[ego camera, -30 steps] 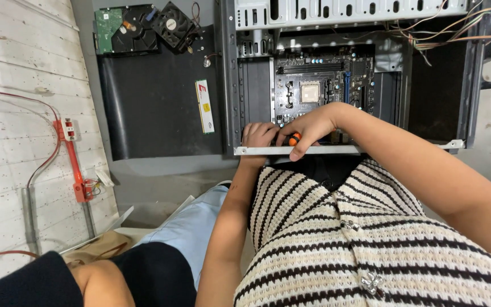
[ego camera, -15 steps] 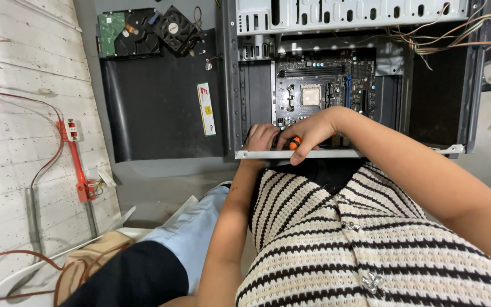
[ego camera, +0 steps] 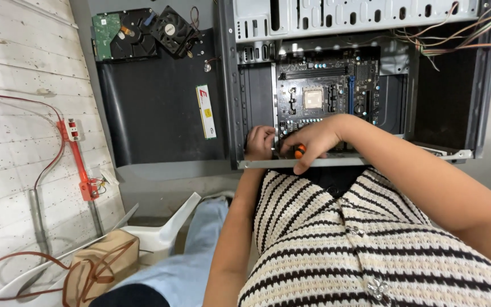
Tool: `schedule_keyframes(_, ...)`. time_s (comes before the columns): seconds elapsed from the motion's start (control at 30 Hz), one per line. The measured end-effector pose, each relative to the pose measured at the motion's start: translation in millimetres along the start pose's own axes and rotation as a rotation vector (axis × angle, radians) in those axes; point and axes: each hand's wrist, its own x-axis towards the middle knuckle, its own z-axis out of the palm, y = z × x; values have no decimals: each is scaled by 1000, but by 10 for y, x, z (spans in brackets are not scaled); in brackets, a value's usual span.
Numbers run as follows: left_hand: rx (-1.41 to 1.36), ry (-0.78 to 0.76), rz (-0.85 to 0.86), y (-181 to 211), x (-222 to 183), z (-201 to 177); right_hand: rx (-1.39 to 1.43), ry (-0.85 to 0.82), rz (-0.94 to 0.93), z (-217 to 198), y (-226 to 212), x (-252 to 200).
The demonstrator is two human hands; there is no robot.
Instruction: Reinstalling a motherboard into a computer case and securing it with screws using a screwdriver.
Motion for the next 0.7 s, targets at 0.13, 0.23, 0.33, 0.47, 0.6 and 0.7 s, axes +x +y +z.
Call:
schedule_keyframes(0.13,-87,-97,2,-137,-70,91,10,-7,-17,-4,112,71)
schedule_keyframes(0.23,-94,-145,7,-104,-48,42,2,6,-3,-21,204,168)
schedule_keyframes(0.33,-163,-181,15,32,3,-51,28,6,9,-8,212,192)
schedule_keyframes(0.47,-132,-199,120,36,45,-57,51,-13,19,-17,163,138)
schedule_keyframes(0.6,-86,-104,215,-147,-43,76,51,-12,18,-1,189,133)
schedule_keyframes(0.7,-45,-110,233,-114,-26,66,-6,2,-6,-40,50,23)
